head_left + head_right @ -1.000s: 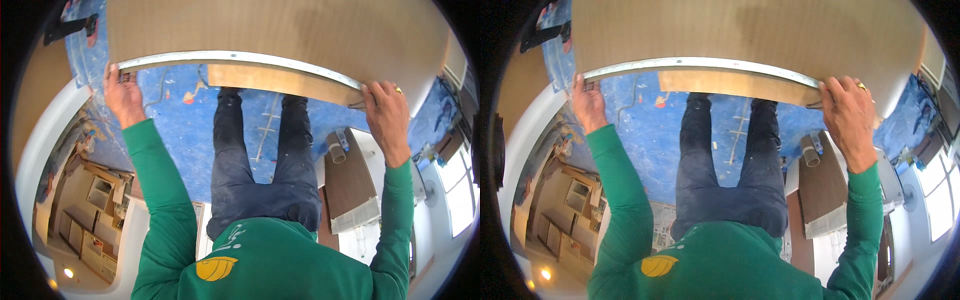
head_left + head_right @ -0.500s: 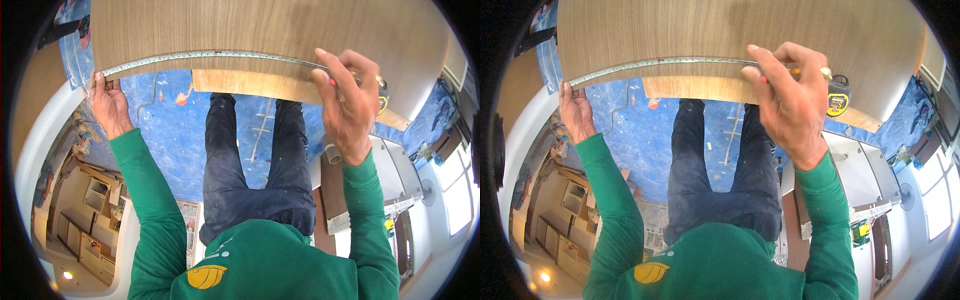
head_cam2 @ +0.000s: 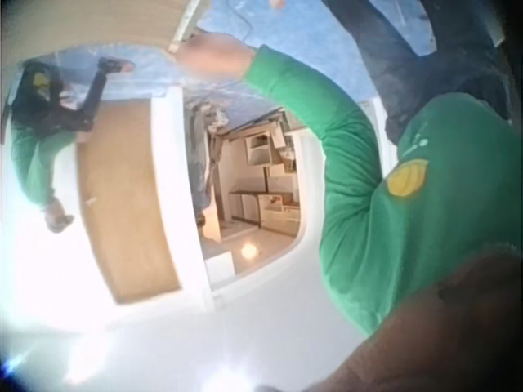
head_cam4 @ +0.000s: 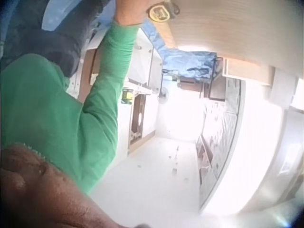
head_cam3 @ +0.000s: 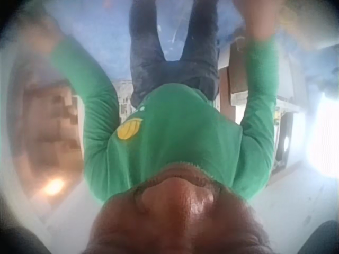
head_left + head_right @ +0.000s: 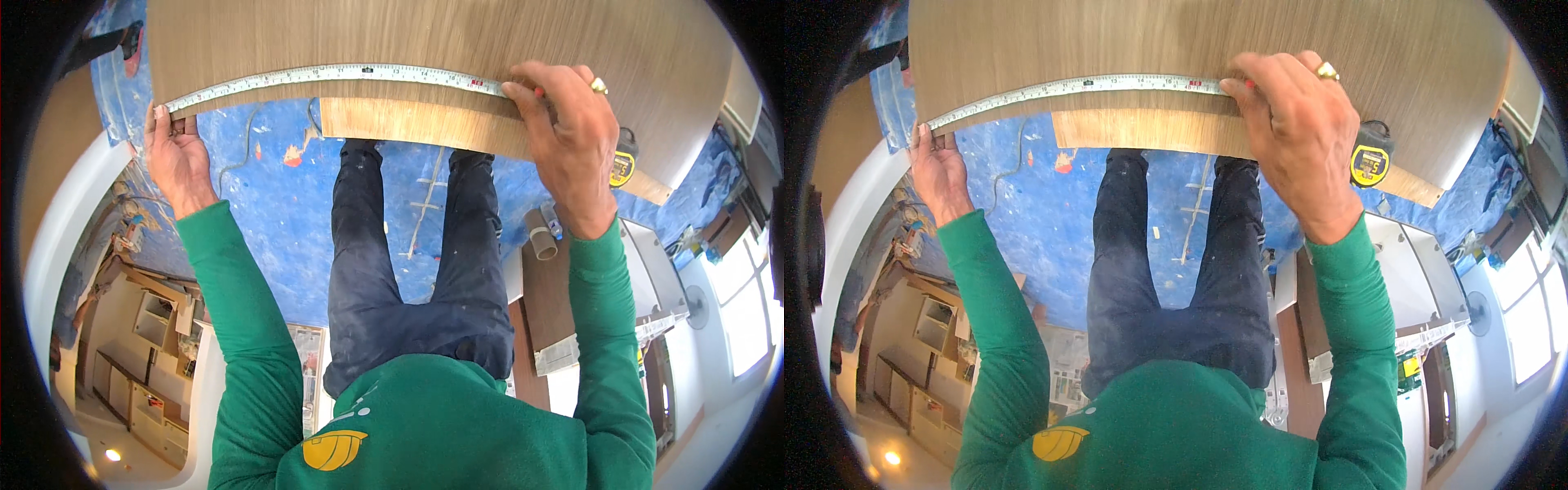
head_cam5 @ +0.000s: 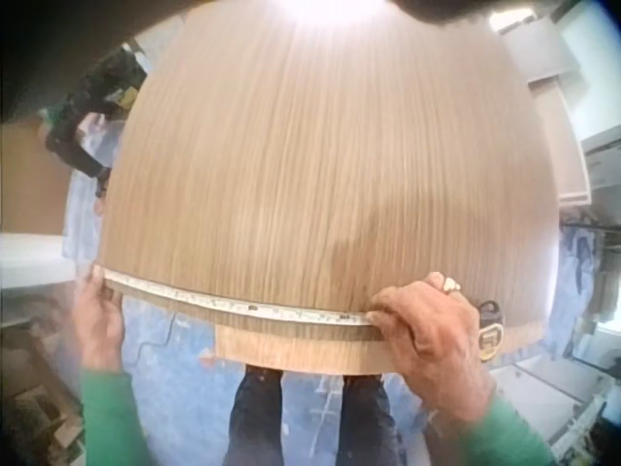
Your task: The person measures and marks a large wooden board using a tape measure and pencil, then uses a smaller wooden template to trace and mark cut lines. The person also handles a small wooden strip and places it on the board.
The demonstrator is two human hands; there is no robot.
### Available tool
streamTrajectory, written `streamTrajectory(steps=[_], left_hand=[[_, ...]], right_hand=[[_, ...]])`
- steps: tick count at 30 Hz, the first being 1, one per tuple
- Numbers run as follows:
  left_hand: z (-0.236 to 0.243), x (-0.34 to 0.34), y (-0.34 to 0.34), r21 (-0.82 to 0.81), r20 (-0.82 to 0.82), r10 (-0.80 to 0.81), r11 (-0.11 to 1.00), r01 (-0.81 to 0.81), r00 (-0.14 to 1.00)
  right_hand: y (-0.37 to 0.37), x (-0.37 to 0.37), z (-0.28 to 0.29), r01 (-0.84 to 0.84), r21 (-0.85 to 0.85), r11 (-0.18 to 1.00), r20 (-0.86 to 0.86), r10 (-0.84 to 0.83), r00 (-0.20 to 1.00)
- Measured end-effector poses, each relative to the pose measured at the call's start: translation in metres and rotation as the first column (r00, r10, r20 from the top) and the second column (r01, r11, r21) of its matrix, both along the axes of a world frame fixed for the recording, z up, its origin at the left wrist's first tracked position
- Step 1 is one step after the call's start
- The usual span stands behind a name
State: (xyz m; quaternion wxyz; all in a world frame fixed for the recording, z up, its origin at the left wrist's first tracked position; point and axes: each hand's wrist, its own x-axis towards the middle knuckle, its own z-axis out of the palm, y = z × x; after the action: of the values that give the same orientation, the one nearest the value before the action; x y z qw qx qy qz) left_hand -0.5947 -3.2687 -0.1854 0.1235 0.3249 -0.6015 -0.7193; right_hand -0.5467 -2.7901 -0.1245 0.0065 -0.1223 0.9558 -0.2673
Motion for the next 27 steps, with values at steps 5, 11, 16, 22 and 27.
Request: streamTrajectory(steps=[5,11,16,22,27], left_hand=[[-0.003,0.003,-0.012,0.006,-0.015,-0.041,0.999,0.041,0.999],[-0.006,0.002,-0.018,-0.011,-0.012,-0.087,0.996,0.087,0.996],[-0.002,0.006,-0.013,-0.041,0.0,-0.056,0.998,0.056,0.998],[-0.005,0.005,-0.016,-0.012,-0.039,-0.09,0.996,0.089,0.995],[-0.003,0.003,-0.019,0.04,-0.026,-0.004,0.999,0.005,1.0]], right_hand=[[0.005,-0.004,-0.003,-0.04,-0.042,0.998,0.063,0.043,0.997],[0.019,0.001,-0.014,-0.141,-0.1,0.985,0.036,0.145,0.989],[0.019,0.0,-0.018,-0.161,-0.084,0.983,0.013,0.162,0.987],[0.016,-0.005,-0.006,-0.135,-0.114,0.984,0.096,0.146,0.985],[0.016,-0.006,-0.004,-0.134,-0.121,0.984,0.109,0.147,0.983]])
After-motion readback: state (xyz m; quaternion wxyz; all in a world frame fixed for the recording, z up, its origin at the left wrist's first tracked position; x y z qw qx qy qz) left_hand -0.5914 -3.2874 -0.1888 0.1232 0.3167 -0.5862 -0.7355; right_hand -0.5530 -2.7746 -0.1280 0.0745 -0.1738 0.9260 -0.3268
